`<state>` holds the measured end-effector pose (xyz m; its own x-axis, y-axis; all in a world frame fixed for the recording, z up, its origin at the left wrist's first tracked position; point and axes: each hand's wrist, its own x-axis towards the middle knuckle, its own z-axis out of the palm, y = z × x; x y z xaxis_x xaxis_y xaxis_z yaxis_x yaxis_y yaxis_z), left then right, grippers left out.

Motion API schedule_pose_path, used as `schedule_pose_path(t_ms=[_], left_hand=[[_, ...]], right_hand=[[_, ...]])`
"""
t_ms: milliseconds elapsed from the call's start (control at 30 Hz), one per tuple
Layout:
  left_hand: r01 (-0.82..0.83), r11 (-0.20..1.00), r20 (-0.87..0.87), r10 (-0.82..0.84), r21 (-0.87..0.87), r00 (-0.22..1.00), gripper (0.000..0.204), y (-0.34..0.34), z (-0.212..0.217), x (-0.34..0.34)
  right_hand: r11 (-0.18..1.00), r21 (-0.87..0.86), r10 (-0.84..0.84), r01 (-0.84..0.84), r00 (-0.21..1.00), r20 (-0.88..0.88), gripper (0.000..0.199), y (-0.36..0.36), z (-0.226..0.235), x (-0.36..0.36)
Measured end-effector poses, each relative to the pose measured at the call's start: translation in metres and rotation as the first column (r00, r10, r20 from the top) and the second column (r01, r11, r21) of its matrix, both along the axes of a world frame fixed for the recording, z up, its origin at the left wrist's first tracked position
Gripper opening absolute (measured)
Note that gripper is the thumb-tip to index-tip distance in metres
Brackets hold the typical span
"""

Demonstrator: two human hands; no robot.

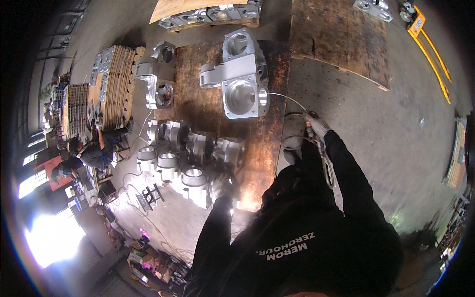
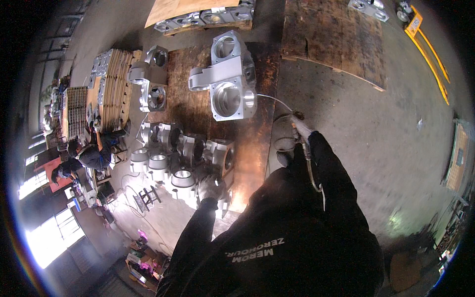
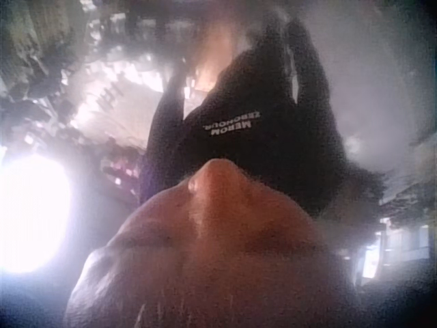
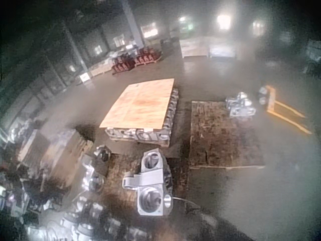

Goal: The person cleans several silver metal parts on a wooden pallet using a handheld spray tool. They pick up each part, spray it thoroughly, and place it back down, repeating the process for multiple items.

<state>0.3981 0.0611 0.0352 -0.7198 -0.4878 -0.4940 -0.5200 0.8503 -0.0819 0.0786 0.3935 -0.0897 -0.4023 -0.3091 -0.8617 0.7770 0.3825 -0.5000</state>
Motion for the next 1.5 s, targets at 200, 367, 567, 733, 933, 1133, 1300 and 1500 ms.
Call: schedule_pose_path(t_ms=[200, 367, 567, 733, 933, 1133, 1300, 1500], left_hand=[[-0.097, 0.993, 0.02, 0.096, 0.061, 0.995, 0.042, 0.002, 0.002, -0.004], [-0.081, 0.995, 0.067, 0.077, 0.063, 0.995, 0.042, 0.007, 0.013, -0.011], [-0.15, 0.987, 0.174, 0.139, 0.051, 0.975, 0.043, 0.006, 0.011, -0.02], [0.047, 0.998, -0.054, -0.049, -0.031, 0.997, 0.043, -0.011, -0.033, 0.025], [-0.143, 0.986, 0.237, 0.121, 0.08, 0.964, 0.04, 0.006, 0.013, -0.024], [-0.08, 0.993, 0.114, 0.07, 0.084, 0.991, 0.035, 0.003, 0.008, -0.013], [-0.071, 0.994, 0.102, 0.062, 0.082, 0.993, 0.038, 0.003, 0.002, -0.007], [-0.133, 0.986, 0.119, 0.121, 0.102, 0.986, 0.041, -0.001, -0.003, -0.002]], right_hand=[[0.988, 0.029, -0.151, 0.153, 0.986, -0.071, 0.047, -0.011, 0.02, 0.005], [0.974, -0.034, -0.228, 0.225, 0.96, -0.161, 0.044, -0.003, 0.054, -0.003], [0.976, 0.076, -0.197, 0.205, 0.975, -0.107, 0.045, -0.006, 0.037, -0.01], [0.991, 0.052, -0.115, 0.121, 0.989, -0.097, 0.045, -0.021, 0.006, -0.012], [0.972, -0.139, -0.16, 0.188, 0.969, 0.189, 0.038, -0.005, 0.01, -0.037], [0.991, -0.021, -0.13, 0.133, 0.985, 0.114, 0.041, 0.001, 0.03, -0.04], [0.976, 0.062, -0.209, 0.21, 0.978, -0.016, 0.045, 0.01, 0.052, -0.062], [0.982, -0.005, -0.19, 0.19, 0.982, -0.023, 0.045, -0.011, 0.004, -0.064]])
